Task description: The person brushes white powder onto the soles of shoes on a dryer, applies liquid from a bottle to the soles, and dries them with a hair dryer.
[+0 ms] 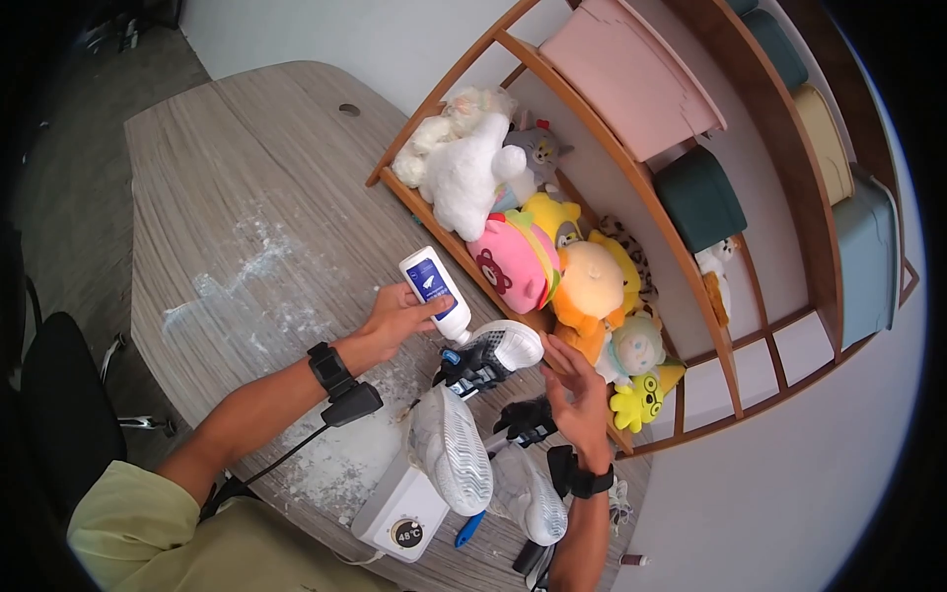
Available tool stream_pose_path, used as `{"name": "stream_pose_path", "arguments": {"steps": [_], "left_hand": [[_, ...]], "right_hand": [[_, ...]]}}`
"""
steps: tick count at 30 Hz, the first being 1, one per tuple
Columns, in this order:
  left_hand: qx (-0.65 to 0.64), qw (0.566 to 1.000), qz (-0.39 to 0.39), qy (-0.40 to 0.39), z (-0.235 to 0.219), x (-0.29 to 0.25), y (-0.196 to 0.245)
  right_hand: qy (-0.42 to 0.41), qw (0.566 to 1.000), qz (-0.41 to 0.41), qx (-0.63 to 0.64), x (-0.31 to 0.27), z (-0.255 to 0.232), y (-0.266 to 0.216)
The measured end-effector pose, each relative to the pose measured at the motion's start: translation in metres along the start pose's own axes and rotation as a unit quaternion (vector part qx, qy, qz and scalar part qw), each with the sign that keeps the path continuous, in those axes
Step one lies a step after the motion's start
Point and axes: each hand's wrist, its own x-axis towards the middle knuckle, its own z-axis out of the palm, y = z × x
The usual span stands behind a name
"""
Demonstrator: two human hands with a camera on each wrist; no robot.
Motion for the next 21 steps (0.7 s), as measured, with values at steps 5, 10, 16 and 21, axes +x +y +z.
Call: {"name": "stream_pose_path", "arguments": {"steps": [5, 10, 16, 21], "left_hand": [[-0.016, 0.997, 0.06, -0.038, 0.016, -0.016, 0.019], [0.011, 0.978, 0.189, -0.088, 0.03, -0.025, 0.017], [0.066, 0.988, 0.135, -0.043, 0.02, -0.019, 0.019], [0.072, 0.989, 0.122, -0.047, 0.017, -0.019, 0.02]], "right_hand": [[0.001, 1.0, -0.008, -0.015, 0.0, 0.002, -0.002], [0.003, 1.0, -0.015, -0.014, -0.001, 0.001, -0.001], [0.008, 0.998, -0.026, -0.062, -0.001, 0.001, -0.004], [0.009, 0.998, -0.021, -0.061, -0.001, 0.0, -0.007]]}}
